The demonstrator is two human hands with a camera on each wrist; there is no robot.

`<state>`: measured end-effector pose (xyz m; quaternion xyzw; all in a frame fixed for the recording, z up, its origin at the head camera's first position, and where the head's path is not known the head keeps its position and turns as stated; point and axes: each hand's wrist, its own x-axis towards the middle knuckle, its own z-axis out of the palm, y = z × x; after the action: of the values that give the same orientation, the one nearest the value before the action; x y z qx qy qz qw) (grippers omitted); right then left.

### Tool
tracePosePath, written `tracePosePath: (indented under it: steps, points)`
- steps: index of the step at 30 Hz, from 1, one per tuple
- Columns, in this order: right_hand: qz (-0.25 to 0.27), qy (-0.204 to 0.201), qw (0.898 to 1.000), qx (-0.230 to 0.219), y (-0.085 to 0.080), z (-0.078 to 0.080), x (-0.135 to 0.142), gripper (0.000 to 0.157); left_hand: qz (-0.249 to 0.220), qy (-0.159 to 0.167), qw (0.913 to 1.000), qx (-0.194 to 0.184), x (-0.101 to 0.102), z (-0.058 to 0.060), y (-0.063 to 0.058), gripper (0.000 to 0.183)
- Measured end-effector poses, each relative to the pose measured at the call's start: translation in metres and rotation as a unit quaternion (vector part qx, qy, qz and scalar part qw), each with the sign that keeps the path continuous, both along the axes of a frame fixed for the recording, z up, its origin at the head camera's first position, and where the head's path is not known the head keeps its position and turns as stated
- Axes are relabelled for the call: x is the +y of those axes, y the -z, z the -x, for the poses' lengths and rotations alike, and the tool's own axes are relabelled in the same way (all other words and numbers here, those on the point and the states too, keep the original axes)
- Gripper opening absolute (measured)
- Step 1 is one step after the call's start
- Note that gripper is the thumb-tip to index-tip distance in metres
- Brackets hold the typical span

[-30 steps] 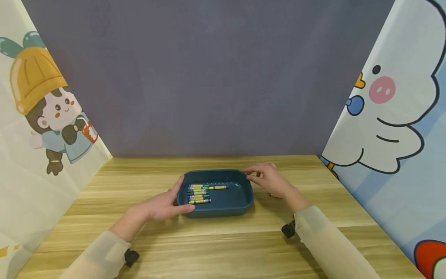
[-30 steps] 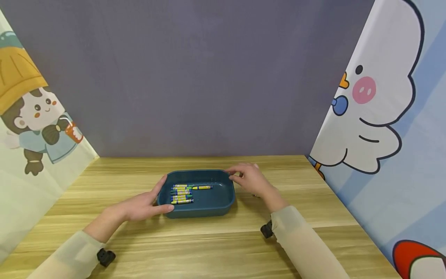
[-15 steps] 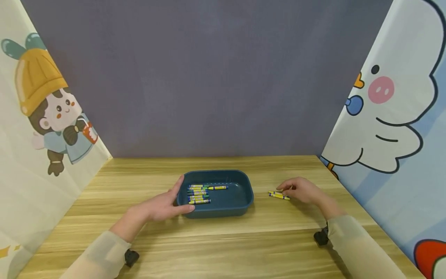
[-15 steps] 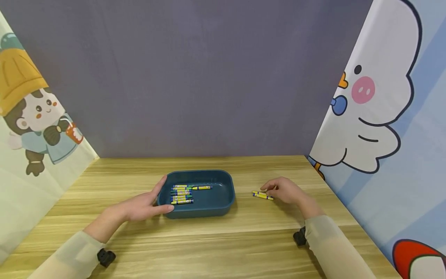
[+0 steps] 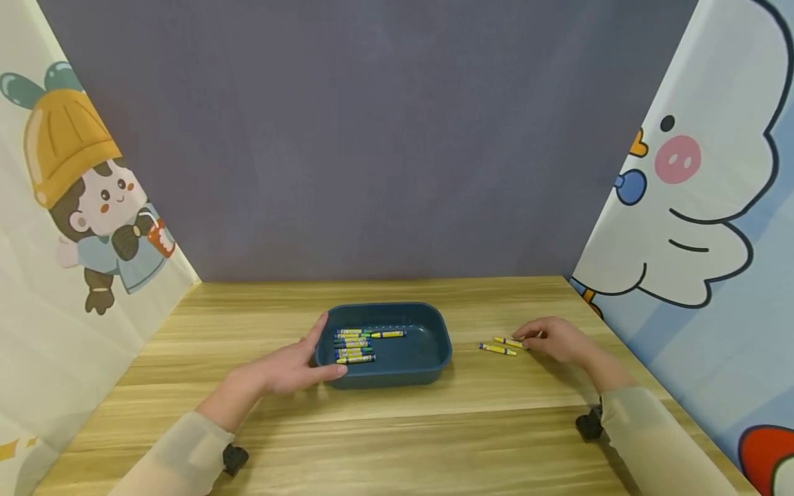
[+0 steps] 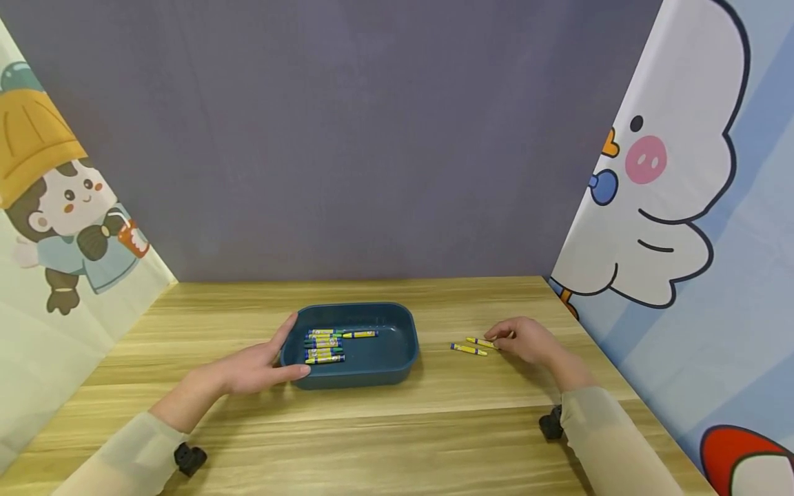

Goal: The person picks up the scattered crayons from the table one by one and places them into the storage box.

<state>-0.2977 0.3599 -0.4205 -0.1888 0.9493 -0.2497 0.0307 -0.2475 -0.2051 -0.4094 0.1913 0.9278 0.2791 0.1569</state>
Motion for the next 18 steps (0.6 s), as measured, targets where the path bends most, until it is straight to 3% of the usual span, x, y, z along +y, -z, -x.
tracePosePath:
  steps: [12, 18]
  points:
    - [0.022, -0.019, 1.000, -0.011, 0.003, 0.002, -0.006, 0.031, -0.001, 0.001, 1.0000, -0.006, 0.000, -0.001, 0.001, 0.123]
    - [0.045, -0.029, 0.999, -0.003, -0.016, 0.003, -0.031, 0.032, 0.008, -0.002, 1.0000, 0.002, 0.000, 0.001, 0.001, 0.123]
